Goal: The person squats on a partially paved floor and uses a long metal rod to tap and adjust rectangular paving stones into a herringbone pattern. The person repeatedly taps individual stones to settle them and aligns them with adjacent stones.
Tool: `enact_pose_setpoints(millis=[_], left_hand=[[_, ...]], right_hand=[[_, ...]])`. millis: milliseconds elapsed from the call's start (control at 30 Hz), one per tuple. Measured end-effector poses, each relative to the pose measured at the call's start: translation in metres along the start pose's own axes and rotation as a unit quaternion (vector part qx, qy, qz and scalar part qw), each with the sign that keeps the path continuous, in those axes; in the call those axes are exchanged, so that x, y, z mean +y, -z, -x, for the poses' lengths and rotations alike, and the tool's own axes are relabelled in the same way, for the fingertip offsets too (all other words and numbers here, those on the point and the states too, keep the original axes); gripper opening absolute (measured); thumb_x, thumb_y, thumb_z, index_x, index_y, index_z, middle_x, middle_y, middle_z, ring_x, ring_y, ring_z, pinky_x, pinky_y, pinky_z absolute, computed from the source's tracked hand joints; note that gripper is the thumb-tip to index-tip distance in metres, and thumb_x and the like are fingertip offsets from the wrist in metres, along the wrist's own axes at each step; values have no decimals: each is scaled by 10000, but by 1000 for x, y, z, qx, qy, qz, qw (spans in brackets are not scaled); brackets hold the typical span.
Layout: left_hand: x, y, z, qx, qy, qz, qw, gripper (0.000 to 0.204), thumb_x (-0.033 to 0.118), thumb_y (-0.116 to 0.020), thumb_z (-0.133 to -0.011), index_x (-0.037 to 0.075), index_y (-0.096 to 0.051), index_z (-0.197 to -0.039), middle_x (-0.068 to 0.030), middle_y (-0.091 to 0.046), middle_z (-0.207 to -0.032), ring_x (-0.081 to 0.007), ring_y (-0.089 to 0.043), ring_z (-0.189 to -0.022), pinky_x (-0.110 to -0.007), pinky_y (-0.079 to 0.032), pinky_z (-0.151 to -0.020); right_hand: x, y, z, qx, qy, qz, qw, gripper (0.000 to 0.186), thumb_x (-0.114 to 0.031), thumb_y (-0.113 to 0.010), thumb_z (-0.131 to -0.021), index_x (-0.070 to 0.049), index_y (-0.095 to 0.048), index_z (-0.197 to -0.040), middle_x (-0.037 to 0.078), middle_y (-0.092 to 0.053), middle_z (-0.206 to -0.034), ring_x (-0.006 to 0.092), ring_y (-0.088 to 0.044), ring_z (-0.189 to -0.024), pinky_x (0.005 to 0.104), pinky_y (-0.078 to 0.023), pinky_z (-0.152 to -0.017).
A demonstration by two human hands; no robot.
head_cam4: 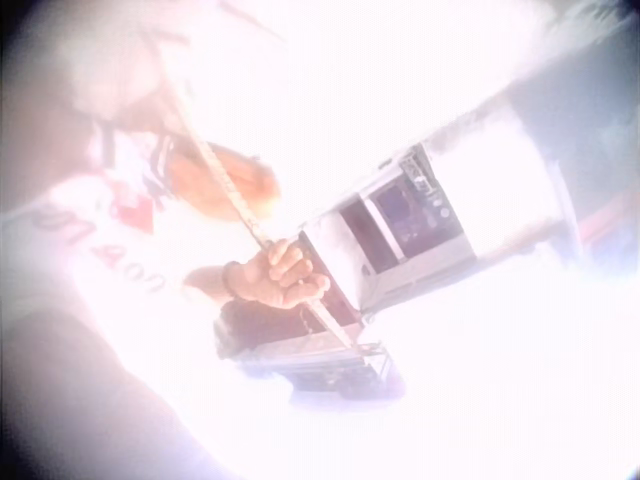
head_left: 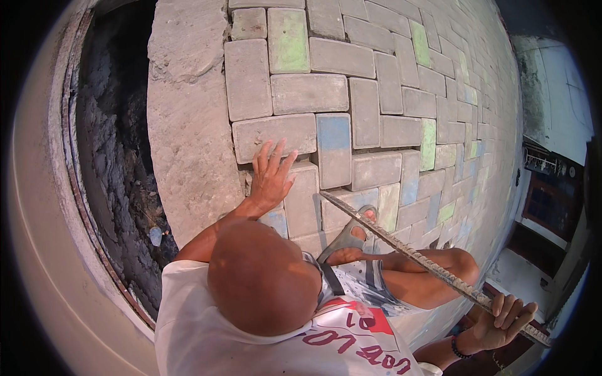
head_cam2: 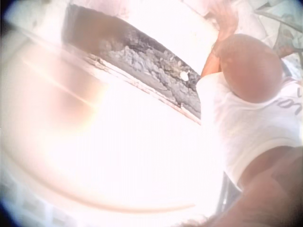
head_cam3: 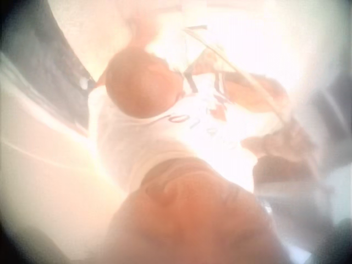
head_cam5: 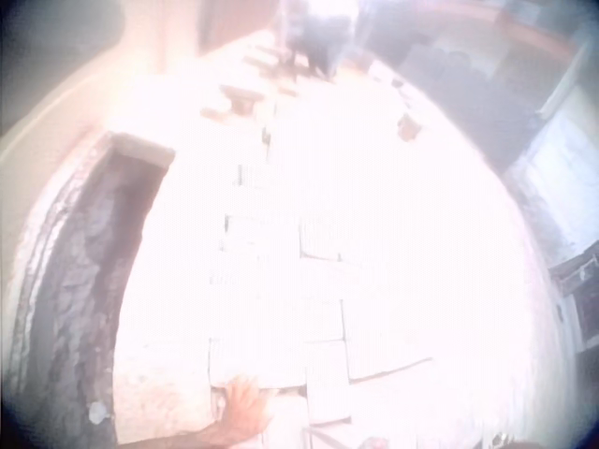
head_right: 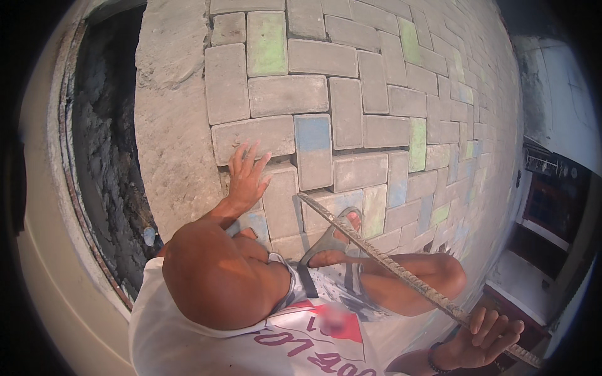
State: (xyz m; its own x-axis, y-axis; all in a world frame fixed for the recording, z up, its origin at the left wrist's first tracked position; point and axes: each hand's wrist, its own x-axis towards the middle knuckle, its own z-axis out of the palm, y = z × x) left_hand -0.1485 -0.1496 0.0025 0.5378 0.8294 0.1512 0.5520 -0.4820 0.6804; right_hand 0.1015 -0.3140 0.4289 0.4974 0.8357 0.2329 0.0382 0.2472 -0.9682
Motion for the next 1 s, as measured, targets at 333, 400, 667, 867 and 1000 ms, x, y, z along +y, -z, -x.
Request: enact_pose_setpoints(millis=[333, 400, 667, 867, 1000], left_hand=[[43, -79, -7, -171, -89, 34, 981, 626, 152, -701, -736, 71, -463, -1309, -232, -244, -1446, -460, -303, -1250, -560, -260, -1019], [45, -82, -9, -171, -84, 19, 982, 616, 152, -702, -733, 67, -473, -1299, -231, -246, -1446, -458, -318, -1237, -556, -261, -1023], [47, -87, -12, -160, -99, -14, 982, 461, 148, -637, -788, 73, -544, -1233, -212, -279, -1441, -464, -372, -1183, -550, -286, -998], [46, -94, -11, -157, -112, -34, 981, 501, 157, -672, -766, 91, -539, -1245, -193, -254, -1455, -460, -360, -1186, -561, -281, -1004], [43, -88, -13, -160, -107, -17, 981, 569, 152, -688, -746, 74, -502, -1278, -196, -248, -1458, -453, -357, -1194, -553, -282, -1004]], right_hand=[[50, 19, 52, 39, -40, 83, 995, 168, -202, -489, -958, -96, -569, -1061, -51, -297, -557, 90, -307, -508, 293, -341, -587], [57, 25, 93, 99, -60, 111, 987, 148, -202, -543, -923, -107, -564, -1035, -53, -303, -561, 102, -329, -530, 313, -365, -645], [55, 15, 158, 145, -104, 139, 974, 146, -184, -598, -888, -123, -561, -1016, -50, -315, -582, 93, -381, -615, 331, -366, -848], [53, 34, 130, 204, -127, 132, 962, 152, -172, -587, -891, -152, -571, -1041, -59, -313, -585, 104, -371, -620, 340, -360, -818], [41, 20, 77, 175, -111, 85, 975, 152, -191, -461, -979, -118, -583, -1032, -48, -279, -596, 107, -333, -619, 321, -363, -778]])
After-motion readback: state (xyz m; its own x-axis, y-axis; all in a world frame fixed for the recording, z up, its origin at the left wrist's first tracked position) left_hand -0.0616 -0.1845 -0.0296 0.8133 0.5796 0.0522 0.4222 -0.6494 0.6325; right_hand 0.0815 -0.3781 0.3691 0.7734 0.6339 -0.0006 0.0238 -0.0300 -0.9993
